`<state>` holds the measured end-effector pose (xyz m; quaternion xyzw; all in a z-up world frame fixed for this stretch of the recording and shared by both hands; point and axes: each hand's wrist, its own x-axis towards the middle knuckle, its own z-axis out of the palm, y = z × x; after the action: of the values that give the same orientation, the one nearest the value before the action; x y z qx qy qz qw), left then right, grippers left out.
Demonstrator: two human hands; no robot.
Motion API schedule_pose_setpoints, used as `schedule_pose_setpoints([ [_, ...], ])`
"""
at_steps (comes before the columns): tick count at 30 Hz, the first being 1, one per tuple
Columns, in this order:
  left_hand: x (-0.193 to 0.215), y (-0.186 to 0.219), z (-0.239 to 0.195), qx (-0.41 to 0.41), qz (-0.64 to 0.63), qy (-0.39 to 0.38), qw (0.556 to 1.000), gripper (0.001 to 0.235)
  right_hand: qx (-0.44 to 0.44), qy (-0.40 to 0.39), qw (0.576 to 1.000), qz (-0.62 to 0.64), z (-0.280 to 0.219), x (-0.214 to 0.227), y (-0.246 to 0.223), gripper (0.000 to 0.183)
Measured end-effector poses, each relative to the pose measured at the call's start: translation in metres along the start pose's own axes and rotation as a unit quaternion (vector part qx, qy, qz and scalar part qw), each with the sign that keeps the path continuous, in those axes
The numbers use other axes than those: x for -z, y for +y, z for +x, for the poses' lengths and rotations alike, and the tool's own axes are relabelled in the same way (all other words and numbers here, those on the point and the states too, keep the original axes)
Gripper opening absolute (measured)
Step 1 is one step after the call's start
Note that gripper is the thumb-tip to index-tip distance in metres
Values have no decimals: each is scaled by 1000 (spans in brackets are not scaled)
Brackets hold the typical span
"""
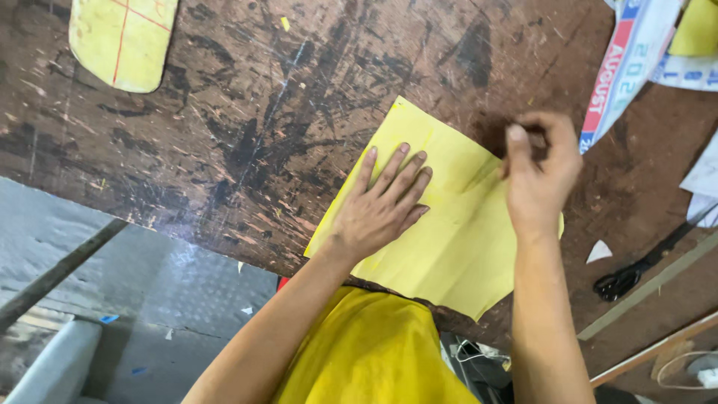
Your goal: The person folds a yellow paper piece, aligns it with a pattern template, and smooths it on the table. They then gather and move aside multiple yellow paper pieces and a measuring tape, and finally place a ruler on a yellow sheet to mark a straight line.
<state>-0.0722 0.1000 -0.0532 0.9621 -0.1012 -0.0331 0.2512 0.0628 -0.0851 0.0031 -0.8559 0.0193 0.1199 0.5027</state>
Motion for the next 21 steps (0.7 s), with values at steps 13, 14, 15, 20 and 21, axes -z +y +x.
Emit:
schedule_pose_setpoints([
  [13, 36, 4, -27, -132, 58, -98, 985, 69, -83, 159, 984, -20, -177, 45, 77, 16],
  [14, 35, 4, -27, -134, 57, -84, 986, 61, -87, 163, 983, -11, -185, 43, 79, 16],
  [15, 35, 5, -27, -136, 55, -72, 987, 53, -92, 166, 982, -3, -194, 42, 81, 16],
  [20, 41, -18, -30, -121, 17, -80, 989, 64, -77, 187, 979, -41, -223, 49, 89, 16],
  [21, 44, -31, -28, -103, -7, -65, 992, 63, -69, 193, 978, -46, -228, 54, 91, 15],
])
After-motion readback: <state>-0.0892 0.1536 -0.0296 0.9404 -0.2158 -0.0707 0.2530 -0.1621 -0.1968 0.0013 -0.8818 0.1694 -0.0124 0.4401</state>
